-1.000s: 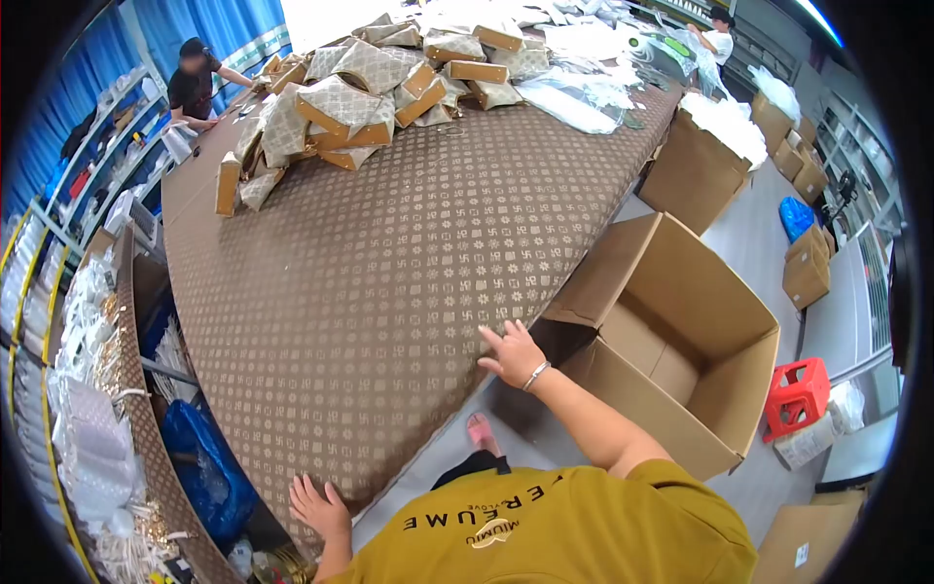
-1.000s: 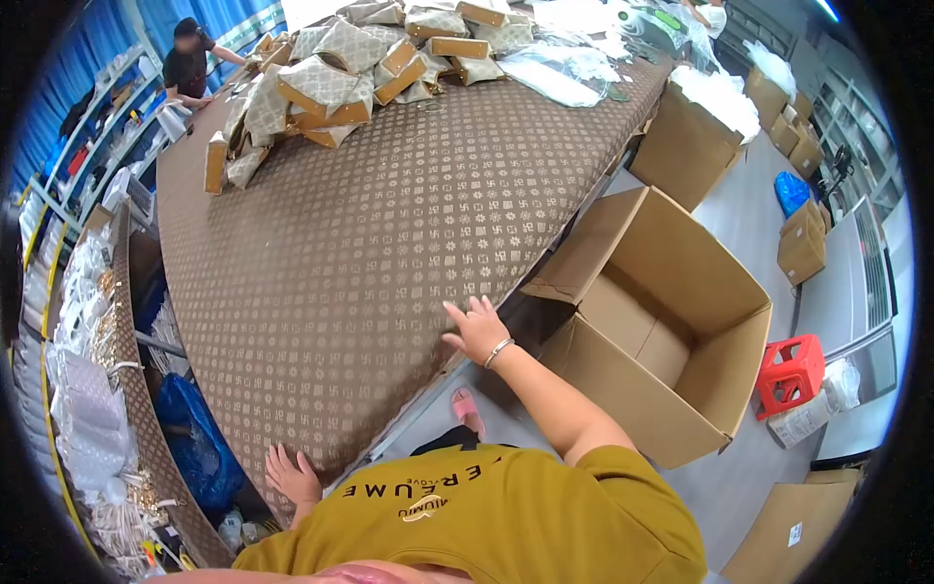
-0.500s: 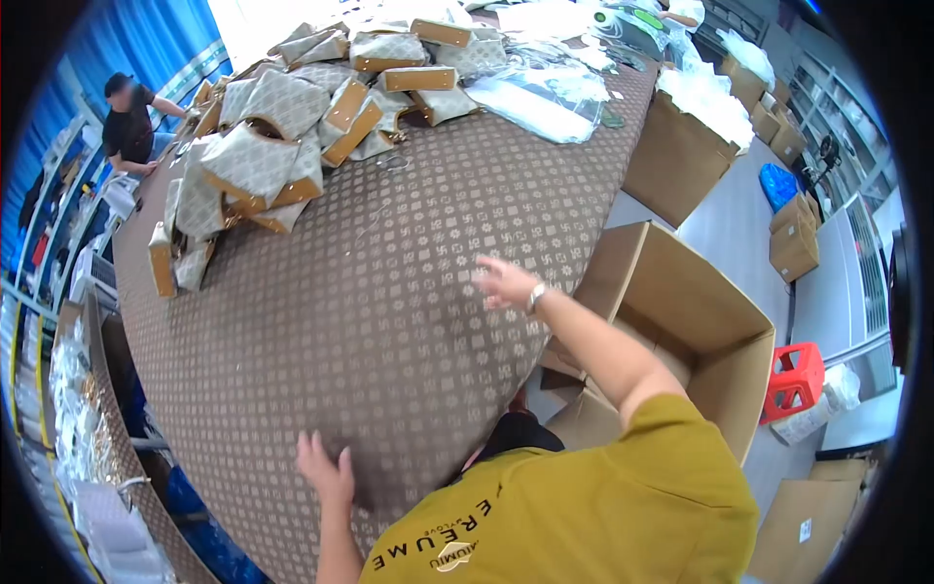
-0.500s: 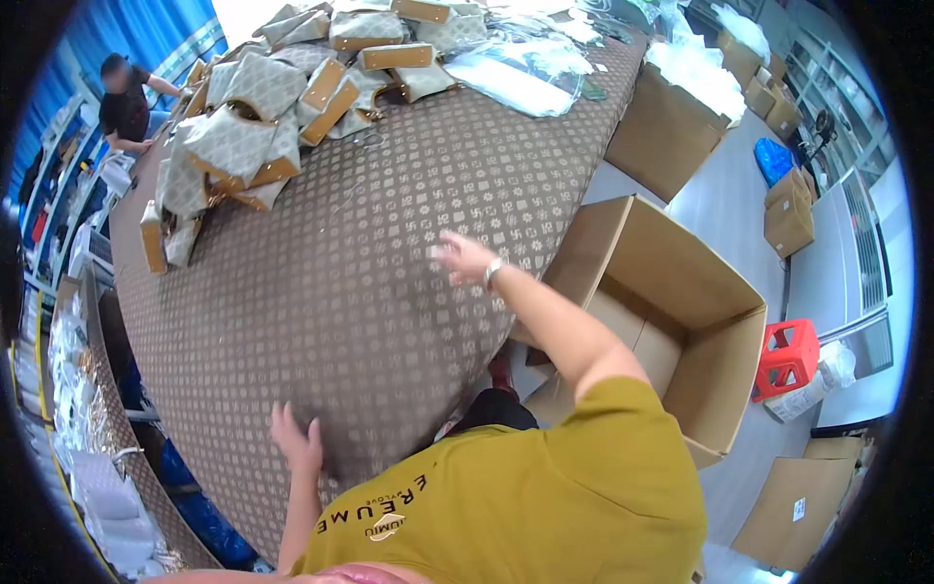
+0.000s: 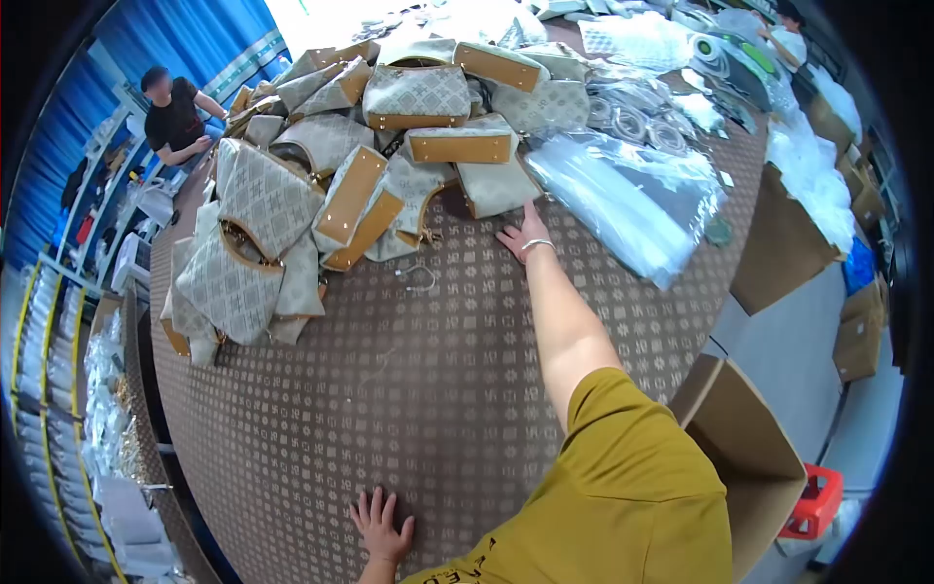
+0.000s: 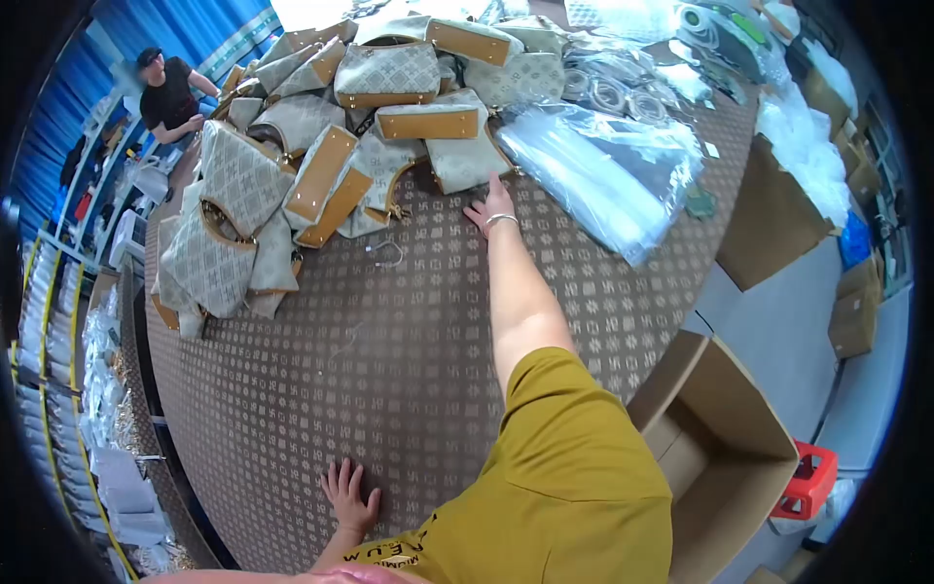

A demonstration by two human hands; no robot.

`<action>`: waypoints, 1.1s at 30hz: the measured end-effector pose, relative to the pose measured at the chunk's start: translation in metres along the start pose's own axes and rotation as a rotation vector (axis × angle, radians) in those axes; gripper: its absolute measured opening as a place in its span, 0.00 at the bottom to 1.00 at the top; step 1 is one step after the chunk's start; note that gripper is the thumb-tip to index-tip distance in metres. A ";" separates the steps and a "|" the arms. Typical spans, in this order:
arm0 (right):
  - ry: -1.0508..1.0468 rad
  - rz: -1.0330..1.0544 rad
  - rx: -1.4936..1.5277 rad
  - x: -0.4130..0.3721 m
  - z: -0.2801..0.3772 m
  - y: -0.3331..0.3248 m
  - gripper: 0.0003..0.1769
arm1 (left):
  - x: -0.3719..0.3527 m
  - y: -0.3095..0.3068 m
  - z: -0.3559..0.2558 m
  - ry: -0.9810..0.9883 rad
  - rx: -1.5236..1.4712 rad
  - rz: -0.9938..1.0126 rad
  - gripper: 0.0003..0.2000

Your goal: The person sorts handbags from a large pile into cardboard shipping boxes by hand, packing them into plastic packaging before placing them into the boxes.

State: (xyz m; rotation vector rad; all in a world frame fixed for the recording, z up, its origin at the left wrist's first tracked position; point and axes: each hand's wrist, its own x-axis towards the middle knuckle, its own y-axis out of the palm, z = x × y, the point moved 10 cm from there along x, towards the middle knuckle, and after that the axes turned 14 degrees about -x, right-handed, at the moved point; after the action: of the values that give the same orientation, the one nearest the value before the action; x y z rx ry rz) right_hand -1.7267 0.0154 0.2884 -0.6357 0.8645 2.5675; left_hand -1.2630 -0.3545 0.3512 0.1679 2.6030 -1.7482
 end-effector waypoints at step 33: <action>-0.093 -0.319 -2.163 -0.050 0.133 -0.127 0.45 | 0.027 0.053 0.029 0.014 0.069 -0.071 0.28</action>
State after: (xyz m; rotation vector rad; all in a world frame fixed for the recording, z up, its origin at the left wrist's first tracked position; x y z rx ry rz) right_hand -1.6662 0.1856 0.3493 -0.8257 -2.1589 2.0879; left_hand -1.2868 -0.3588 0.2901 0.0886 2.5913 -1.8670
